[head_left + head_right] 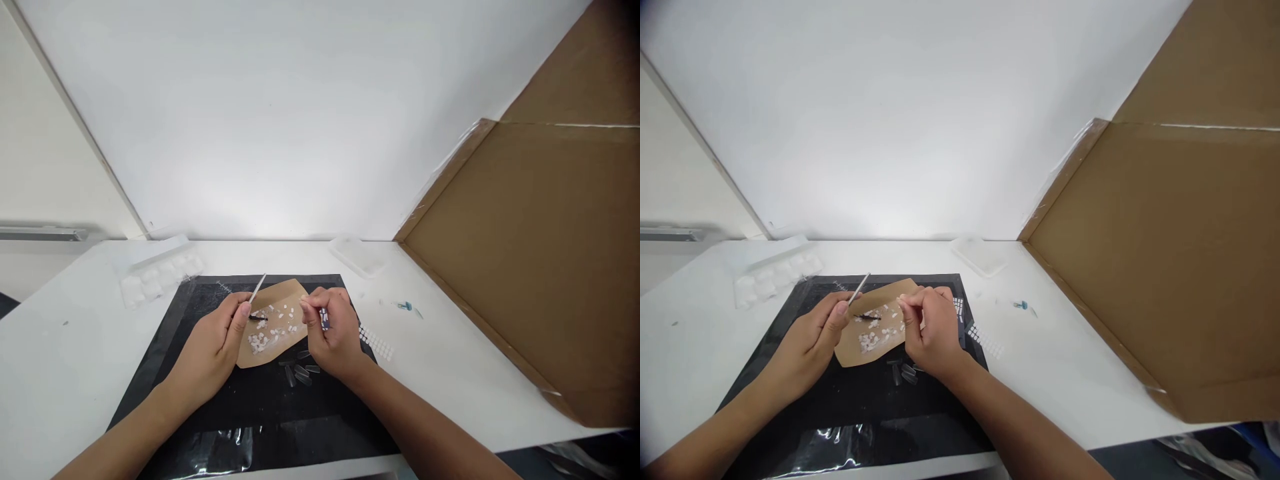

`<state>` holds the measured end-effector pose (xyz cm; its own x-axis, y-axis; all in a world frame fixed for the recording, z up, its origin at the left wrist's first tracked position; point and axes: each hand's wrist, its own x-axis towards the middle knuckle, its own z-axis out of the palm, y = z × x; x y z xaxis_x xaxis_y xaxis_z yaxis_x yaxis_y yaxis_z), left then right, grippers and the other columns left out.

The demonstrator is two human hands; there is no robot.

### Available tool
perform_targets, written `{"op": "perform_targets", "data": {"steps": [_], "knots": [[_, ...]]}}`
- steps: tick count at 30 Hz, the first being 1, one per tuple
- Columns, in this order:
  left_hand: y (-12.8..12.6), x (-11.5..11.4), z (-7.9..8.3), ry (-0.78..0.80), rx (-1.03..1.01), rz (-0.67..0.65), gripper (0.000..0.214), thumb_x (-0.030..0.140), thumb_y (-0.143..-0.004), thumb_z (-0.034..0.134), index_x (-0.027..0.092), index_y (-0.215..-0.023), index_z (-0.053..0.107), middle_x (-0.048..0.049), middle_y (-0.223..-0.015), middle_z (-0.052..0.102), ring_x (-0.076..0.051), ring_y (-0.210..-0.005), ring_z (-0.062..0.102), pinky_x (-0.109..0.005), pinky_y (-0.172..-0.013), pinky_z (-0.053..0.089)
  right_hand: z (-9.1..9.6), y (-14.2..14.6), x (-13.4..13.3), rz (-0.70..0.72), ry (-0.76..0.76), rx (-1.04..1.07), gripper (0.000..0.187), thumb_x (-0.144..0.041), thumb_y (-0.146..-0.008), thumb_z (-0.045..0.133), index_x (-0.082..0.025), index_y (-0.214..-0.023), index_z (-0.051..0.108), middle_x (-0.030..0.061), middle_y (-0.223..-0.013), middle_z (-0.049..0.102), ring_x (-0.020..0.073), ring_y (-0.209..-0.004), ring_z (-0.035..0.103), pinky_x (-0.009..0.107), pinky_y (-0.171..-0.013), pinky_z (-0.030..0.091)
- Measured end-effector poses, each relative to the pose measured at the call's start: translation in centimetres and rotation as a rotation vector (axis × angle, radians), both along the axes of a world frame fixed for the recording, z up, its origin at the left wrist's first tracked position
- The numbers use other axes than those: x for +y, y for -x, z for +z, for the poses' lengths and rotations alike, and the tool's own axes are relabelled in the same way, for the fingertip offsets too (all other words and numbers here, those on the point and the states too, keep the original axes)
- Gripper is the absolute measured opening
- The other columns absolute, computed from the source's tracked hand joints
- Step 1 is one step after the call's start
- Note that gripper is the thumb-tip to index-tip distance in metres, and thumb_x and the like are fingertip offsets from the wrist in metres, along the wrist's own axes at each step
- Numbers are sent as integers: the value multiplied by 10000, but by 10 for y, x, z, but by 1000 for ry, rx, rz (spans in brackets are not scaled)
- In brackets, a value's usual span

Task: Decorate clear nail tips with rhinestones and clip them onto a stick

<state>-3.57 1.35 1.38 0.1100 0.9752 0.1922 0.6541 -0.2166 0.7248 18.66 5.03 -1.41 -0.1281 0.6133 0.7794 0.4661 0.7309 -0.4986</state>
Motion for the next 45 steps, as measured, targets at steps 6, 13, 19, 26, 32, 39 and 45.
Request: {"op": "perform_targets", "data": {"steps": [6,13,19,26,32,39,45], "knots": [[2,5,-5,-69,105,-42,350,470,-1066,424,249,-1291,575,-69,-1203,714,-260,-1087,680,-354,-914,517,1,-5,1,-10,70,9,120,-208,-1026,527,-253,-917,504,-27,-703,632,178,-669,615,405,-783,425],[3,7,-8,-184,99,0,247,458,-1018,547,246,-1097,644,-27,-1017,719,-204,-886,668,-296,-780,512,-2,-8,2,-13,71,7,115,-181,-1015,542,-244,-921,522,-37,-720,604,155,-666,578,376,-769,414],[5,5,-7,107,-198,-10,300,510,-967,629,231,-1079,644,10,-775,714,-151,-668,655,-243,-609,526,-4,2,-10,109,178,26,93,-202,-1015,537,-235,-929,522,4,-818,631,159,-724,607,324,-688,443],[-2,1,-7,321,-480,-92,486,525,-896,729,182,-1232,655,-42,-778,750,-204,-720,713,-254,-534,566,-1,1,-10,118,82,-76,107,-184,-1015,563,-236,-927,534,-12,-792,671,156,-717,612,343,-751,435],[-6,-3,-7,390,-466,-108,514,528,-890,733,157,-1244,710,-46,-751,743,-194,-682,714,-239,-511,558,-3,3,-11,132,41,-121,83,-185,-1010,583,-235,-950,555,-1,-842,725,166,-778,685,360,-786,430],[-8,-7,-4,378,-431,-89,450,543,-894,721,168,-1142,745,-36,-731,738,-183,-675,717,-226,-526,557,-9,4,-3,54,-25,-152,104,-162,-998,607,-223,-929,559,-13,-816,735,145,-722,680,357,-776,393],[-11,-7,-4,389,-469,-100,348,515,-893,729,173,-946,750,-43,-822,744,-211,-776,761,-205,-522,554,-5,6,-1,17,-7,-133,116,-170,-1007,587,-222,-915,542,-19,-810,726,140,-721,671,355,-766,377]]}}
